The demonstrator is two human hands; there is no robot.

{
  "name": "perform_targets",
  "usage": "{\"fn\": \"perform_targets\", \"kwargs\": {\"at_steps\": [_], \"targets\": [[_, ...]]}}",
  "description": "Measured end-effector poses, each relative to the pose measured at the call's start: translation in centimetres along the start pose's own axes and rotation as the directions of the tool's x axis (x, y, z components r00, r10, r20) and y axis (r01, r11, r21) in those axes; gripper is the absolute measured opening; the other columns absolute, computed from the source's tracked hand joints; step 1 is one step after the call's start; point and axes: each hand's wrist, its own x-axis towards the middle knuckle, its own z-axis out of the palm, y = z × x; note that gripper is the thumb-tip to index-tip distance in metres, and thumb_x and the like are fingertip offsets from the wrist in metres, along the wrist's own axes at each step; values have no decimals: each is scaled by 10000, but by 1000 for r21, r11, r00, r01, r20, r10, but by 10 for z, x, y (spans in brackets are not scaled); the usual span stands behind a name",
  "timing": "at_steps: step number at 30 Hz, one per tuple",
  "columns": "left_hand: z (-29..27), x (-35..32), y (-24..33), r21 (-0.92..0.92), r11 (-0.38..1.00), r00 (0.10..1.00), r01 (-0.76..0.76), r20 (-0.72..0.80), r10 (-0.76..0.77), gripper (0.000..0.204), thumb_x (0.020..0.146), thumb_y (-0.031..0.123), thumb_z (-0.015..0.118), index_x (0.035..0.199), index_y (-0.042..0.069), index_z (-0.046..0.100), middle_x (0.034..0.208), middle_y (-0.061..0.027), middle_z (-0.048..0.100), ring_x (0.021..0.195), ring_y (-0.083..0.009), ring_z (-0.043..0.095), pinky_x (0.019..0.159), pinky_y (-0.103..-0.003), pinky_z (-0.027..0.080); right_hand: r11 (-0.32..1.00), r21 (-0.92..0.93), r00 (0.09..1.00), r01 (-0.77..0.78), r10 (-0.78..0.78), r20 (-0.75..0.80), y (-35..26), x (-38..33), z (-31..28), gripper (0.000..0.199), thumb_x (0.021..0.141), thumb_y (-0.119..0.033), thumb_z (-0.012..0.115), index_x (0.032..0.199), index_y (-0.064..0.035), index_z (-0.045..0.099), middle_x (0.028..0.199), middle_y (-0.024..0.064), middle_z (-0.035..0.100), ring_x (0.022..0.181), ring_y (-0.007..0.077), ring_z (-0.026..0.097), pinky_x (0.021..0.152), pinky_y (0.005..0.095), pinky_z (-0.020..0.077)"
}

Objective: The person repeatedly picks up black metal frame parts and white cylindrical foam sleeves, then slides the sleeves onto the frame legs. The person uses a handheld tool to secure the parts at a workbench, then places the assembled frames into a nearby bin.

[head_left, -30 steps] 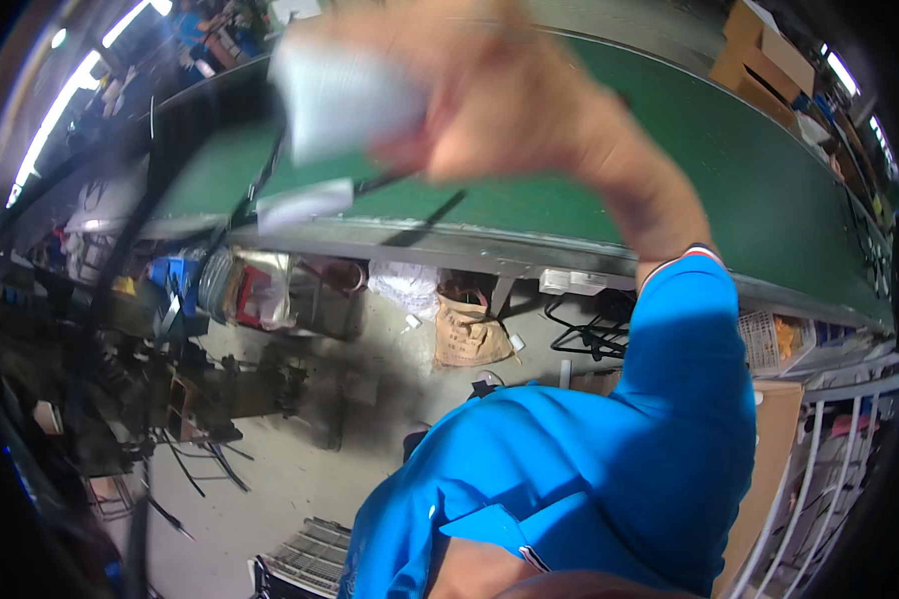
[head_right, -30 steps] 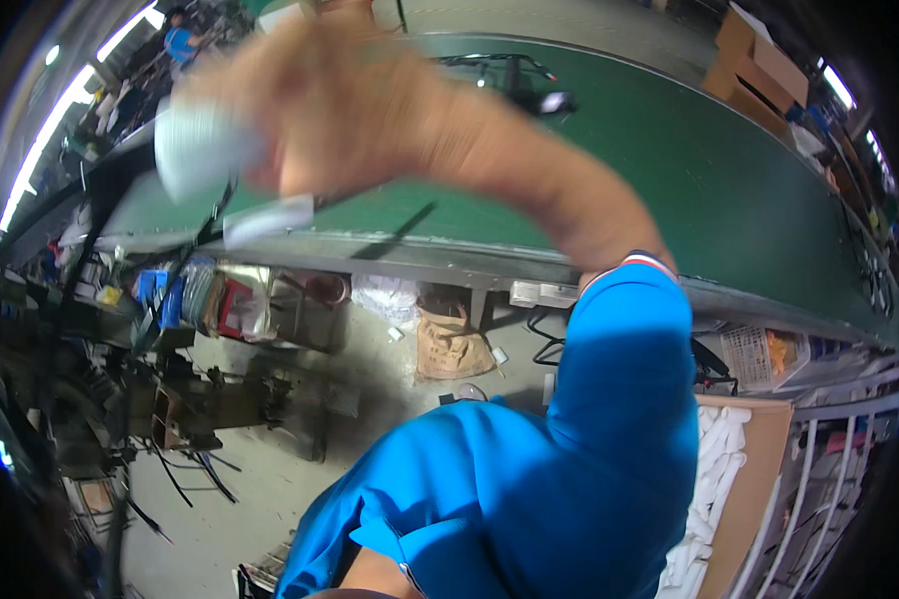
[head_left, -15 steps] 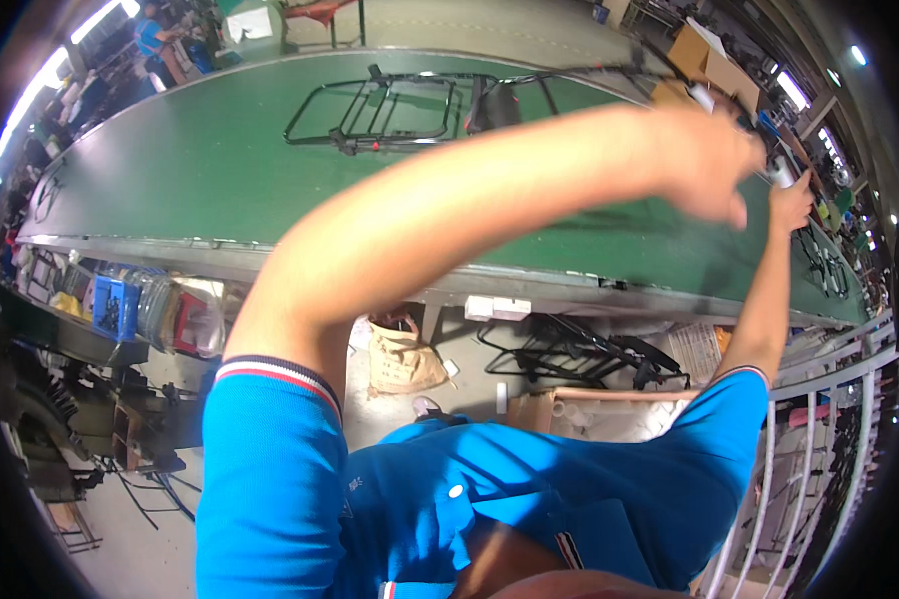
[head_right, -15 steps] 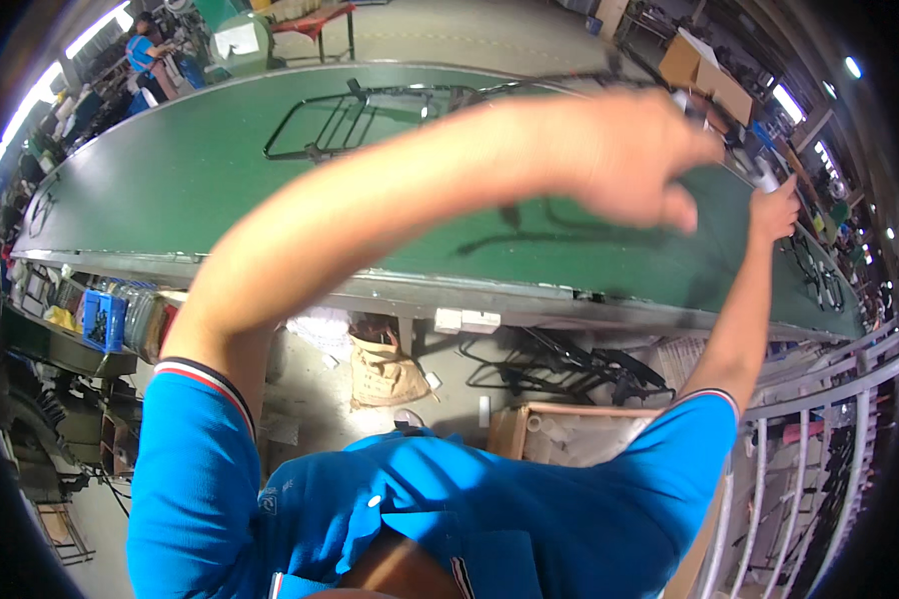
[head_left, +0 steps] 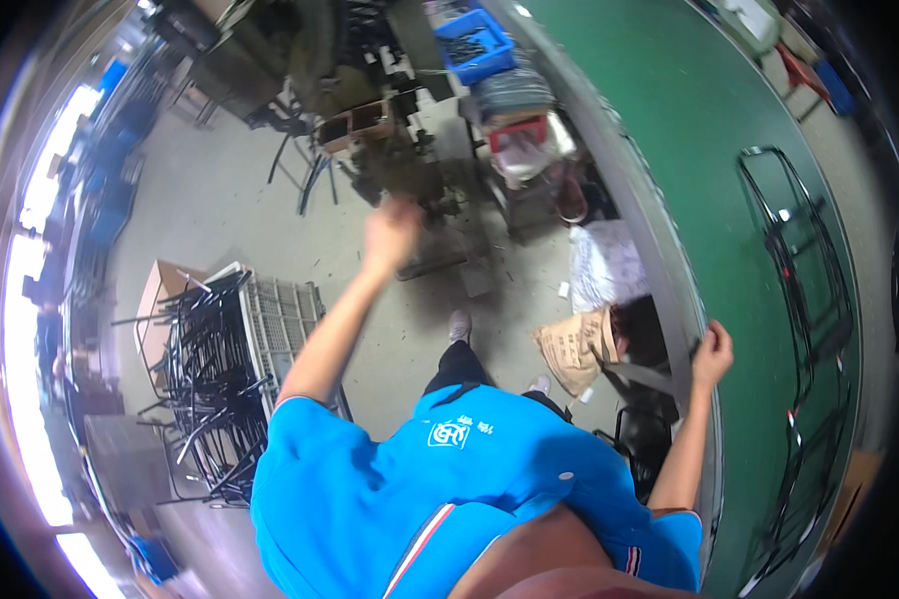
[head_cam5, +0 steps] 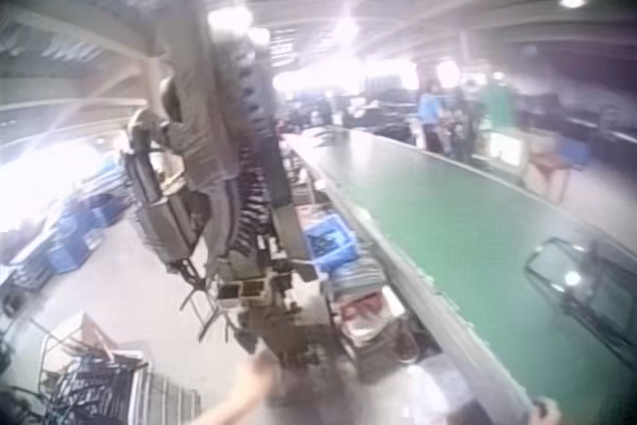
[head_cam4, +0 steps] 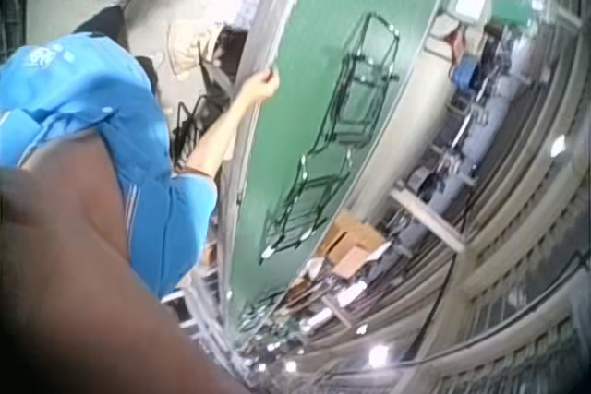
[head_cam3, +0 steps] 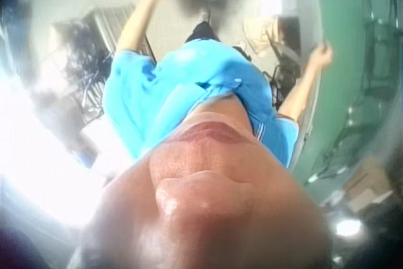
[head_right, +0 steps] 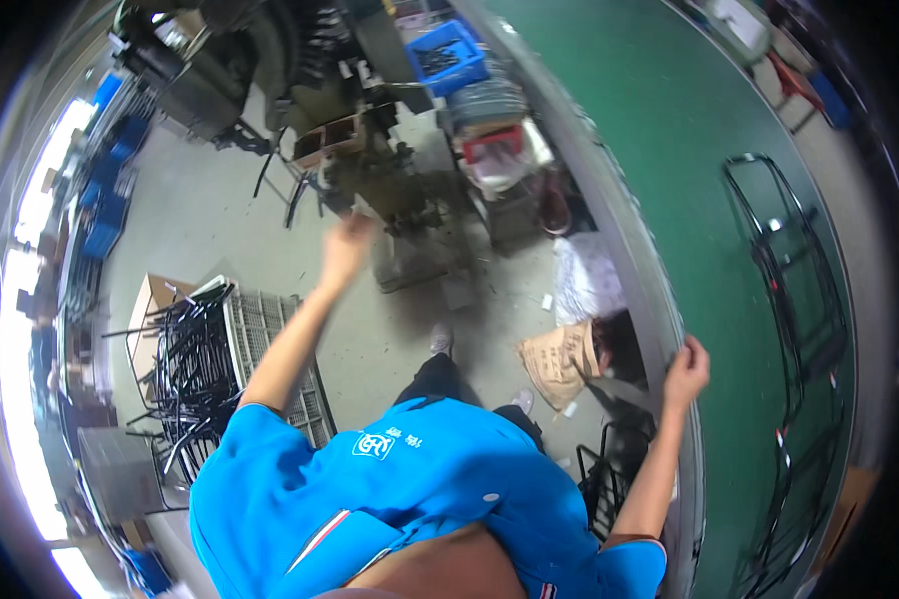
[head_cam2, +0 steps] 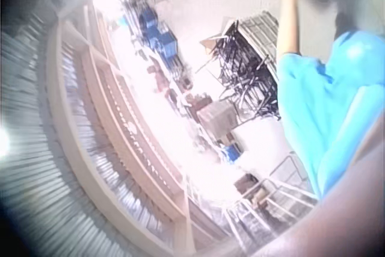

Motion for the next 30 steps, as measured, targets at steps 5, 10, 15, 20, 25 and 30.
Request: {"fn": "perform_targets", "kwargs": {"at_steps": [5, 10, 15, 20, 25, 30], "targets": [[-59, 224, -208, 345, 925, 881, -157, -375, 289, 235, 881, 219, 486, 868, 15, 600, 764, -171, 610, 752, -352, 581, 680, -420, 449, 919, 376, 889, 115, -265, 374, -158, 56, 223, 133, 843, 4, 541, 935, 51, 624, 859, 112, 634, 799, 166, 610, 711, 265, 476], [-61, 334, -356, 465, 885, 987, 2, -144, 74, 315, 890, 304, 500, 885, 10, 613, 789, -168, 629, 761, -324, 592, 676, -392, 453, 669, 483, 685, 565, -707, 177, -315, 140, 433, 104, 781, -30, 582, 860, -27, 649, 770, 134, 608, 705, 298, 608, 610, 335, 469], [-59, 350, -369, 415, 910, 995, 12, -94, 30, 327, 880, 318, 524, 866, 6, 621, 773, -163, 632, 726, -304, 590, 631, -386, 450, 748, 310, 666, 587, -664, 339, -389, 263, 598, 186, 785, -80, 509, 887, -59, 663, 936, 169, 644, 891, 329, 611, 767, 410, 481], [-62, 346, -349, 389, 921, 996, -29, -71, 62, 342, 870, 332, 548, 848, 1, 629, 758, -159, 634, 692, -285, 588, 587, -380, 446, 812, -226, 688, 538, -268, 675, -397, 288, 672, 249, 824, -123, 503, 1000, -85, 676, 1048, 147, 647, 995, 298, 620, 820, 400, 503], [-69, 333, -357, 400, 916, 998, -34, -42, 56, 357, 860, 347, 572, 829, -4, 636, 742, -155, 637, 657, -265, 586, 543, -374, 443, 771, -196, 694, 607, -394, 603, -398, 276, 687, 169, 773, -120, 574, 874, -71, 700, 941, 133, 675, 907, 285, 655, 718, 398, 538], [-41, 388, -356, 346, 907, 971, -240, 69, 231, 374, 850, 361, 597, 810, -8, 644, 727, -151, 639, 622, -245, 584, 499, -367, 440, 832, 191, 828, 520, -547, 127, -367, 311, 629, 205, 776, -237, 615, 702, -52, 664, 690, 178, 635, 682, 312, 638, 615, 413, 500]]}}
